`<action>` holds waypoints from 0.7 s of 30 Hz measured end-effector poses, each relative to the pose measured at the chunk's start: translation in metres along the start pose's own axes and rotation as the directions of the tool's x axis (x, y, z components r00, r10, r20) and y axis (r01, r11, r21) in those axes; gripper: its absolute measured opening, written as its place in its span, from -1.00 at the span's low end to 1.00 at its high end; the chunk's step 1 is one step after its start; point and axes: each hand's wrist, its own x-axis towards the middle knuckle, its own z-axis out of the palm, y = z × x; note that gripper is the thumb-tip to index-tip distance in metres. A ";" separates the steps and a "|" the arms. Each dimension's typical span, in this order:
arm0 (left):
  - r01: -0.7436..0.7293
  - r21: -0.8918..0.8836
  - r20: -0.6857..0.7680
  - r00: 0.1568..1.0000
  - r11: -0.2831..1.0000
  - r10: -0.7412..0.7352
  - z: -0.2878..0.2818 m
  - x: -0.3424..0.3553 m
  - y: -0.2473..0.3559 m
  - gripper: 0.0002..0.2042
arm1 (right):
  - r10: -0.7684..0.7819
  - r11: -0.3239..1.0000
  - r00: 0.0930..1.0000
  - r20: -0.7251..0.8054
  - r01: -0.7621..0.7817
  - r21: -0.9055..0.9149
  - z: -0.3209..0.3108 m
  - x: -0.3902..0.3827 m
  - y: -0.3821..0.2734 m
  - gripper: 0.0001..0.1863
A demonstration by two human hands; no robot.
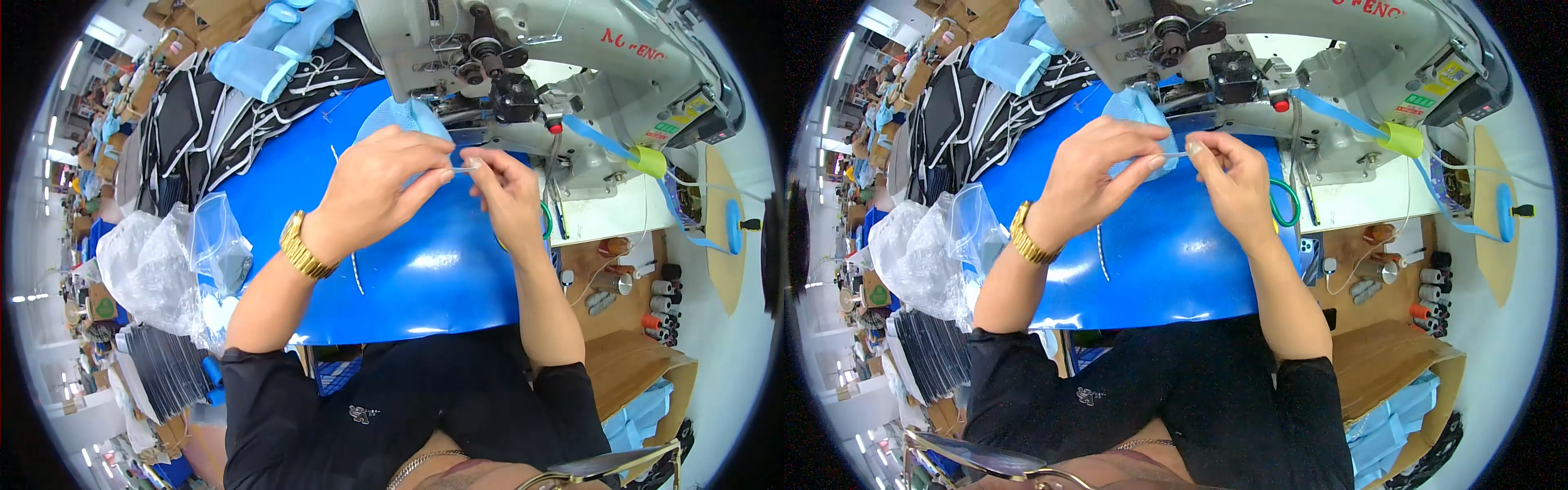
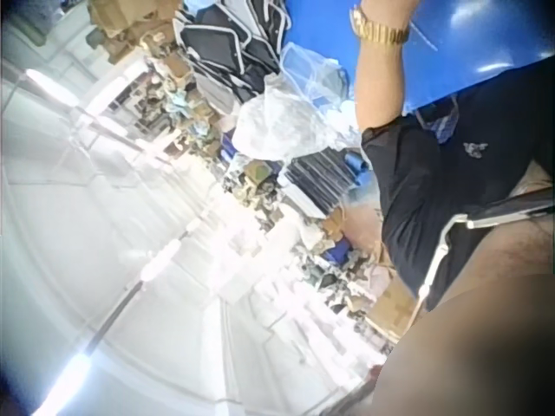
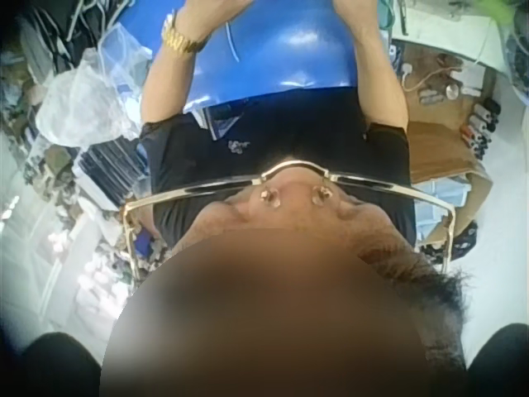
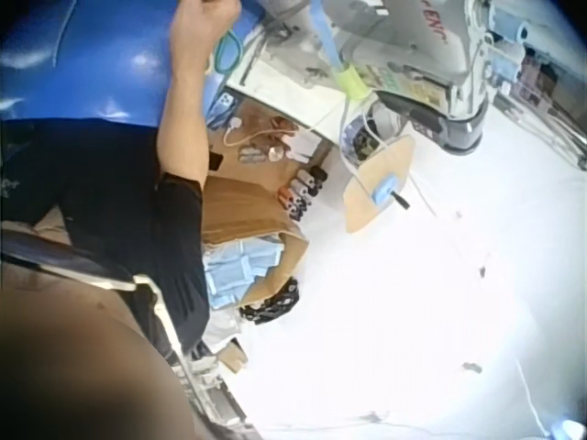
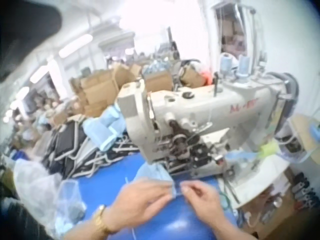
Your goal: Assembling and sewing a mesh mask using an industrial sewing machine and scissors.
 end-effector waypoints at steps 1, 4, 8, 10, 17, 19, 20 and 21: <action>-0.005 0.001 -0.001 1.000 1.000 0.005 0.002 0.004 -0.001 -0.89 | -0.008 0.999 1.000 0.011 0.008 -0.048 0.002 0.008 0.002 -0.74; -0.002 0.194 0.093 0.996 0.981 -0.016 0.006 0.016 -0.004 -0.92 | 0.017 0.985 0.997 0.074 -0.004 -0.170 0.006 0.025 0.014 -0.77; -0.114 0.240 0.199 0.978 0.964 0.066 -0.007 0.010 0.006 -0.88 | -0.050 0.997 0.995 0.083 0.054 -0.054 0.017 0.030 0.024 -0.76; -0.252 0.056 0.219 0.947 0.966 0.235 -0.009 0.005 0.017 -0.86 | 0.011 0.990 0.995 0.102 0.003 -0.137 0.017 0.035 0.018 -0.73; -0.188 0.327 0.248 0.963 0.926 0.108 0.010 0.022 -0.003 -0.90 | -0.273 0.936 0.960 0.065 0.280 -0.214 0.034 0.034 0.024 -0.80; -0.023 0.327 0.192 0.981 0.945 -0.042 0.007 0.018 -0.012 -0.92 | -0.151 0.914 0.987 0.062 0.163 -0.371 0.031 0.034 0.023 -0.84; 0.088 0.290 0.147 0.980 0.953 -0.135 0.003 0.013 -0.020 -0.92 | -0.150 0.915 0.987 0.058 0.161 -0.371 0.030 0.034 0.021 -0.84; 0.249 0.139 0.101 0.959 0.959 -0.264 0.001 0.007 -0.029 -0.86 | -0.086 0.941 0.991 0.103 0.115 -0.319 0.030 0.034 0.021 -0.82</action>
